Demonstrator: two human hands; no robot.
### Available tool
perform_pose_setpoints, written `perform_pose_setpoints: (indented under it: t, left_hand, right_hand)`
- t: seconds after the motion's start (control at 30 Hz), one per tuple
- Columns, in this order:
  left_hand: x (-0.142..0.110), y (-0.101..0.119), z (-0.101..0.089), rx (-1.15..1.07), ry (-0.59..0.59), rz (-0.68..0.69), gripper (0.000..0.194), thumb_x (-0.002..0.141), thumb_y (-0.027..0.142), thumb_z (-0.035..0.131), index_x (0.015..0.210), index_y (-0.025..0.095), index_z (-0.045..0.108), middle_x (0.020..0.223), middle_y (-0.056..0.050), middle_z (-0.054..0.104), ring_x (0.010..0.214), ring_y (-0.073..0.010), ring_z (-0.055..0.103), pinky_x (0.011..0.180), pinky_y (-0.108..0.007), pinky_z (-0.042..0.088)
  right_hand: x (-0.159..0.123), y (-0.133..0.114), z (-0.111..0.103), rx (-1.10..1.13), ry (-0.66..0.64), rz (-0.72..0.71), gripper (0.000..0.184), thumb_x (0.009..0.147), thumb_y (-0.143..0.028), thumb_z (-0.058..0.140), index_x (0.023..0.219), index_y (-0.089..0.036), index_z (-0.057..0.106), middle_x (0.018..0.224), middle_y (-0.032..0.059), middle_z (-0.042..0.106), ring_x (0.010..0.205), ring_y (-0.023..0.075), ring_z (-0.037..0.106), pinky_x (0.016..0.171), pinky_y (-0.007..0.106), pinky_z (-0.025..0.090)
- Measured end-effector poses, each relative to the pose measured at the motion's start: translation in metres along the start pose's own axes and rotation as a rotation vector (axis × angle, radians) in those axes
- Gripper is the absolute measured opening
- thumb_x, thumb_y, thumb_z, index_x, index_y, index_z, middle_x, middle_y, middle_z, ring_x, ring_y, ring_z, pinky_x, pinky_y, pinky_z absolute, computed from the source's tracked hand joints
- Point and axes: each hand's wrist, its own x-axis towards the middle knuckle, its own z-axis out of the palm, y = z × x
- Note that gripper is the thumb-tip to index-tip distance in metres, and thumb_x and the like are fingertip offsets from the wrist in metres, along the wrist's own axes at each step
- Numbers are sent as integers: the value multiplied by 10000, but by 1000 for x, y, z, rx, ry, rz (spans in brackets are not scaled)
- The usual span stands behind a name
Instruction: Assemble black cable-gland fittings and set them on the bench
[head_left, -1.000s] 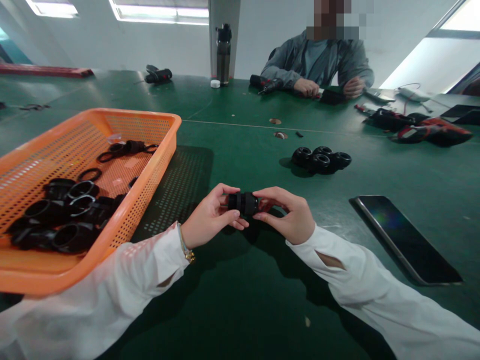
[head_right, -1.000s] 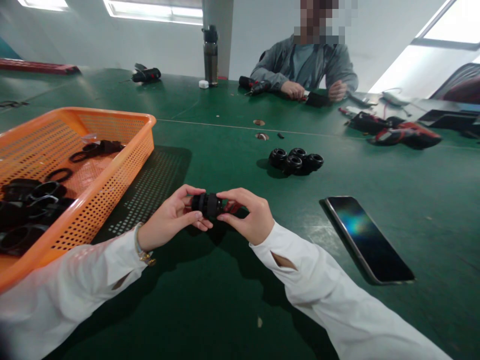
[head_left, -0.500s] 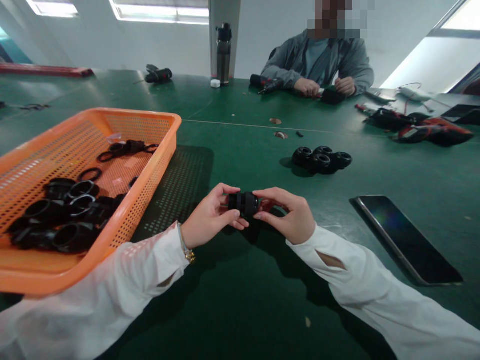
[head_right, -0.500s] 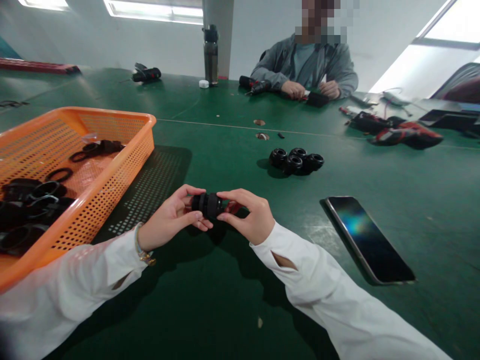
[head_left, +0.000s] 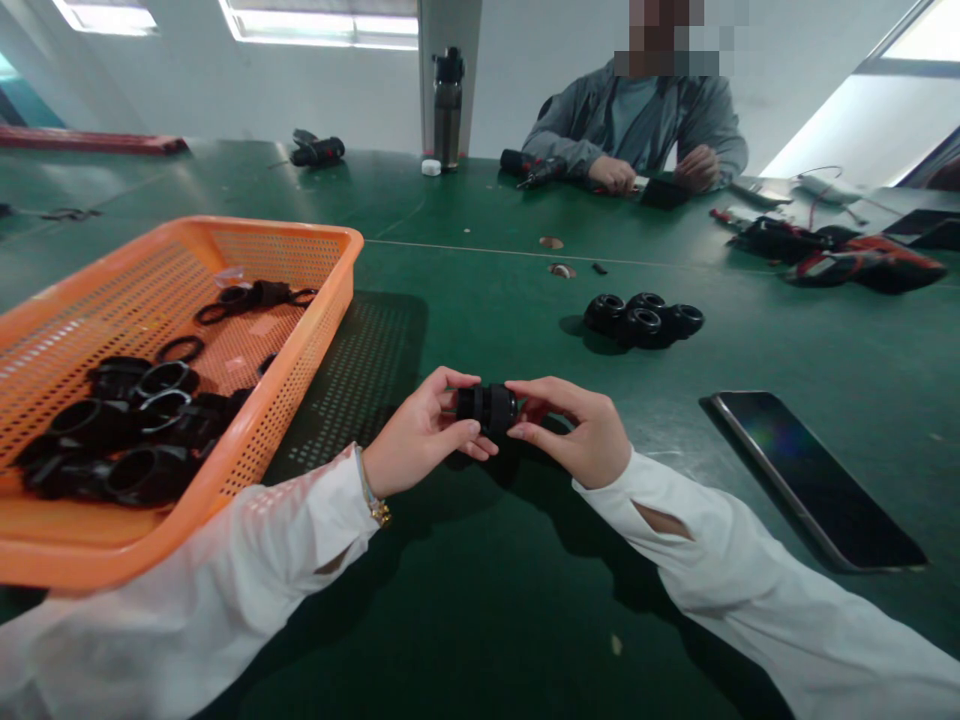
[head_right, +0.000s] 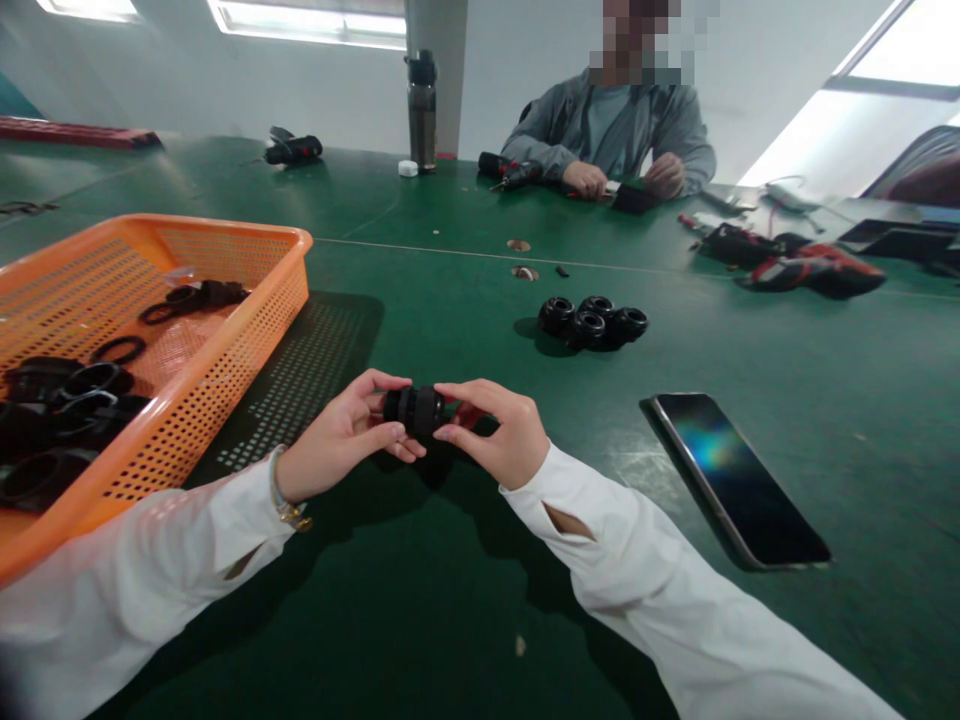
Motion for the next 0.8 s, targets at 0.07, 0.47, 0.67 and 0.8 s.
perform_pose_setpoints:
  t: [0.07, 0.47, 0.67, 0.8]
  left_hand:
    - [0, 0, 0, 2, 4, -1, 342, 734, 98, 637, 989, 170, 420, 799, 15, 622, 637, -134, 692, 594, -236, 565]
    - [0, 0, 0, -9, 2, -5, 339, 733, 95, 632, 985, 175, 421, 780, 22, 619, 625, -130, 687, 591, -238, 564]
    - [0, 1, 0, -5, 16, -20, 350, 729, 103, 639, 985, 176, 413, 799, 16, 615, 628, -135, 691, 585, -237, 556]
    - [1, 0, 1, -1, 10, -24, 343, 732, 104, 635, 983, 177, 413, 814, 8, 617, 626, -132, 688, 580, -234, 551]
  right_hand:
    - [0, 0, 0, 0, -2, 1, 259, 741, -254, 669, 994, -201, 685, 824, 41, 698, 594, 129, 628, 608, 280, 548]
    - [0, 0, -1, 1, -17, -12, 302, 721, -268, 688, 1017, -208, 683, 803, 37, 697, 595, 132, 624, 594, 280, 548]
    - [-1, 2, 1, -27, 10, -49, 328, 698, -159, 666, 1022, -211, 685, 912, 57, 691, 686, 148, 648, 602, 280, 561]
    - [-2, 2, 3, -45, 45, -50, 300, 702, -134, 648, 990, -207, 692, 1015, 80, 666, 758, 167, 660, 584, 278, 569]
